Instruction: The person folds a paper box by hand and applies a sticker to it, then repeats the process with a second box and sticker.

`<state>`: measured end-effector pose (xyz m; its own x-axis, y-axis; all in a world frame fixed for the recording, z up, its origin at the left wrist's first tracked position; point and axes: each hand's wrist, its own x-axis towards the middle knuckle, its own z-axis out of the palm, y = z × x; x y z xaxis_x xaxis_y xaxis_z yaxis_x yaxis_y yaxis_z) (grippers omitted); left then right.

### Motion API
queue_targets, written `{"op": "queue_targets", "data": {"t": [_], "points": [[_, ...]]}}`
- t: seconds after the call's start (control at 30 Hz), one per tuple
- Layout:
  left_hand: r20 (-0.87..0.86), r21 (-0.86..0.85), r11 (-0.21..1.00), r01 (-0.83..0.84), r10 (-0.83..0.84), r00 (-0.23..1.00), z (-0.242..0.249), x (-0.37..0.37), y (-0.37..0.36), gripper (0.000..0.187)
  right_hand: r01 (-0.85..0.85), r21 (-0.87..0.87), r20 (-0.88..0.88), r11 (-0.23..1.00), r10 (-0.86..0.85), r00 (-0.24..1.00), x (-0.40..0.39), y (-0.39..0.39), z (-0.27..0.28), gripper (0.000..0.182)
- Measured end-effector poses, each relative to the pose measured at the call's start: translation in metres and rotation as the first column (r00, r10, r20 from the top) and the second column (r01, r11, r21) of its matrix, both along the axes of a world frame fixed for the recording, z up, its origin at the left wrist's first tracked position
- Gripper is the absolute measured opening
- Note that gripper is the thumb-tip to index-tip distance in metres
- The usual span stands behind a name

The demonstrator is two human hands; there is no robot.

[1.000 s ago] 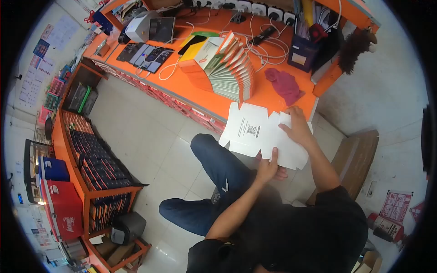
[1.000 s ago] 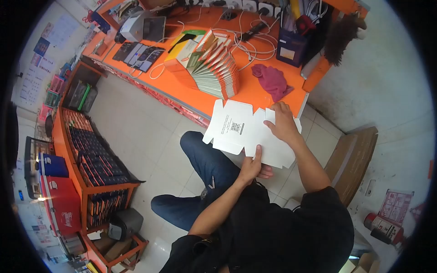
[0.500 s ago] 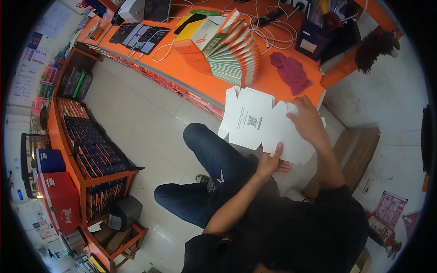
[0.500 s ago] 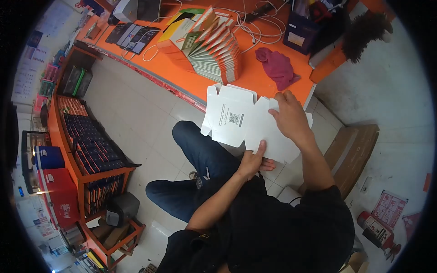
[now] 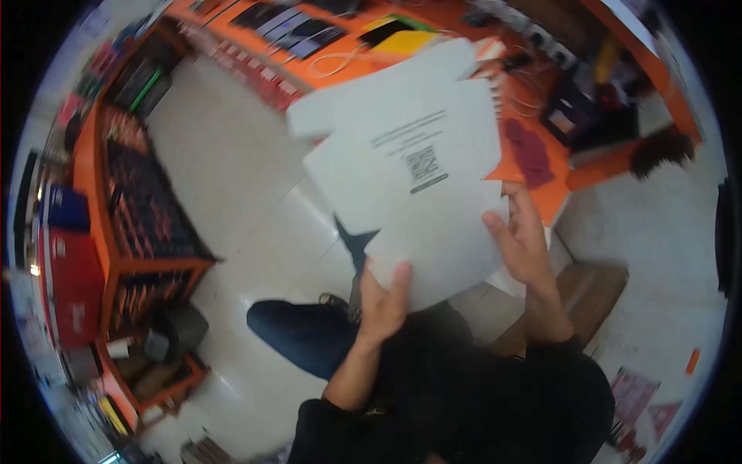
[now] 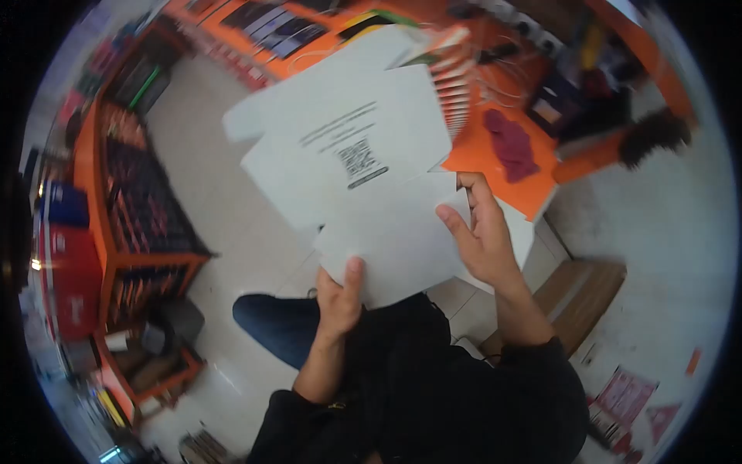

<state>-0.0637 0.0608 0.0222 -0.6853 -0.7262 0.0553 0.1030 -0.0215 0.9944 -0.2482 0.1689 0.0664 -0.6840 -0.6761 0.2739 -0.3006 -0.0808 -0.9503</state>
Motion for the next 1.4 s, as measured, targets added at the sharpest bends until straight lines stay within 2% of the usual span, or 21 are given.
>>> {"op": "queue_targets", "data": {"t": [0.1, 0.13, 0.17, 0.23, 0.3, 0.37, 0.43, 0.53, 0.57, 0.63, 0.67, 0.7, 0.73, 0.87, 0.9, 0.97, 1.03, 1.17, 1.2, 1.27, 1.4], "points": [[0.014, 0.056, 0.964, -0.261, 0.261, 0.965, -0.021, 0.042, -0.025, 0.032, -0.084, 0.090, 0.018, 0.992, 0.083, 0.996, 0.040, -0.032, -0.027, 0.029], [0.004, 0.108, 0.943, -0.315, 0.317, 0.948, -0.035, 0.061, -0.026, 0.032, -0.159, 0.246, 0.050, 0.956, 0.151, 0.987, 0.049, -0.033, -0.042, 0.034], [0.051, 0.123, 0.922, -0.368, 0.365, 0.930, -0.045, 0.075, -0.021, 0.032, -0.219, 0.267, 0.094, 0.938, 0.200, 0.975, 0.063, -0.035, -0.057, 0.034], [0.122, 0.031, 0.908, -0.417, 0.411, 0.904, -0.067, 0.106, -0.010, 0.029, -0.215, 0.296, -0.020, 0.931, 0.232, 0.973, 0.095, -0.038, -0.083, 0.035], [0.195, -0.032, 0.902, -0.430, 0.427, 0.883, -0.088, 0.135, 0.012, 0.032, -0.266, 0.361, 0.010, 0.894, 0.281, 0.960, 0.122, -0.024, -0.112, 0.034], [0.121, 0.181, 0.842, -0.508, 0.494, 0.861, -0.096, 0.147, 0.033, 0.039, -0.294, 0.407, 0.019, 0.865, 0.314, 0.949, 0.135, -0.018, -0.124, 0.034], [0.160, 0.285, 0.822, -0.493, 0.467, 0.870, -0.103, 0.162, 0.040, 0.048, -0.454, 0.212, 0.519, 0.865, 0.294, 0.803, 0.137, -0.016, -0.129, 0.039], [0.125, 0.445, 0.759, -0.475, 0.472, 0.873, -0.108, 0.171, 0.031, 0.046, -0.608, 0.203, 0.668, 0.768, 0.345, 0.659, 0.116, -0.031, -0.139, 0.040], [0.075, 0.520, 0.766, -0.379, 0.401, 0.913, -0.110, 0.175, 0.022, 0.048, -0.607, 0.208, 0.663, 0.767, 0.346, 0.664, 0.112, -0.037, -0.137, 0.040], [0.001, 0.596, 0.760, -0.258, 0.320, 0.947, -0.108, 0.175, 0.010, 0.050, -0.750, 0.098, 0.826, 0.654, 0.367, 0.428, 0.101, -0.044, -0.128, 0.045], [0.005, 0.724, 0.667, -0.174, 0.248, 0.969, -0.105, 0.176, 0.008, 0.049, -0.755, 0.040, 0.864, 0.655, 0.356, 0.355, 0.102, -0.045, -0.127, 0.045], [-0.003, 0.830, 0.550, -0.094, 0.172, 0.985, -0.102, 0.176, 0.005, 0.048, -0.749, 0.054, 0.864, 0.661, 0.346, 0.367, 0.102, -0.046, -0.127, 0.045], [0.030, 0.849, 0.517, -0.109, 0.159, 0.987, -0.101, 0.174, 0.004, 0.050, -0.763, 0.106, 0.890, 0.638, 0.282, 0.359, 0.100, -0.046, -0.128, 0.045], [0.119, 0.768, 0.631, -0.114, 0.033, 0.992, -0.100, 0.175, -0.010, 0.049, -0.717, 0.176, 0.903, 0.674, 0.180, 0.391, 0.105, -0.055, -0.135, 0.045], [0.121, 0.766, 0.626, -0.142, 0.077, 0.990, -0.099, 0.175, -0.014, 0.047, -0.712, 0.183, 0.903, 0.678, 0.171, 0.395, 0.109, -0.059, -0.134, 0.045], [0.118, 0.770, 0.617, -0.164, 0.114, 0.986, -0.099, 0.168, -0.014, 0.045, -0.570, 0.150, 0.814, 0.808, 0.226, 0.535, 0.113, -0.067, -0.129, 0.044], [0.070, 0.526, 0.775, -0.351, 0.372, 0.926, -0.097, 0.159, -0.008, 0.055, -0.497, 0.112, 0.796, 0.861, 0.222, 0.563, 0.119, -0.064, -0.123, 0.043], [0.104, 0.592, 0.690, -0.416, 0.447, 0.888, -0.095, 0.162, 0.013, 0.057, -0.415, 0.031, 0.720, 0.909, 0.267, 0.640, 0.124, -0.039, -0.137, 0.040], [0.082, 0.578, 0.698, -0.423, 0.466, 0.881, -0.098, 0.163, 0.019, 0.050, -0.428, 0.027, 0.731, 0.904, 0.274, 0.625, 0.124, -0.033, -0.139, 0.040], [0.075, 0.588, 0.694, -0.415, 0.464, 0.883, -0.100, 0.171, 0.031, 0.047, -0.407, -0.027, 0.865, 0.913, 0.226, 0.449, 0.126, -0.020, -0.140, 0.030], [0.008, 0.578, 0.719, -0.386, 0.468, 0.884, -0.091, 0.175, 0.040, 0.043, -0.441, -0.022, 0.894, 0.897, 0.215, 0.394, 0.126, -0.011, -0.132, 0.025]]}}
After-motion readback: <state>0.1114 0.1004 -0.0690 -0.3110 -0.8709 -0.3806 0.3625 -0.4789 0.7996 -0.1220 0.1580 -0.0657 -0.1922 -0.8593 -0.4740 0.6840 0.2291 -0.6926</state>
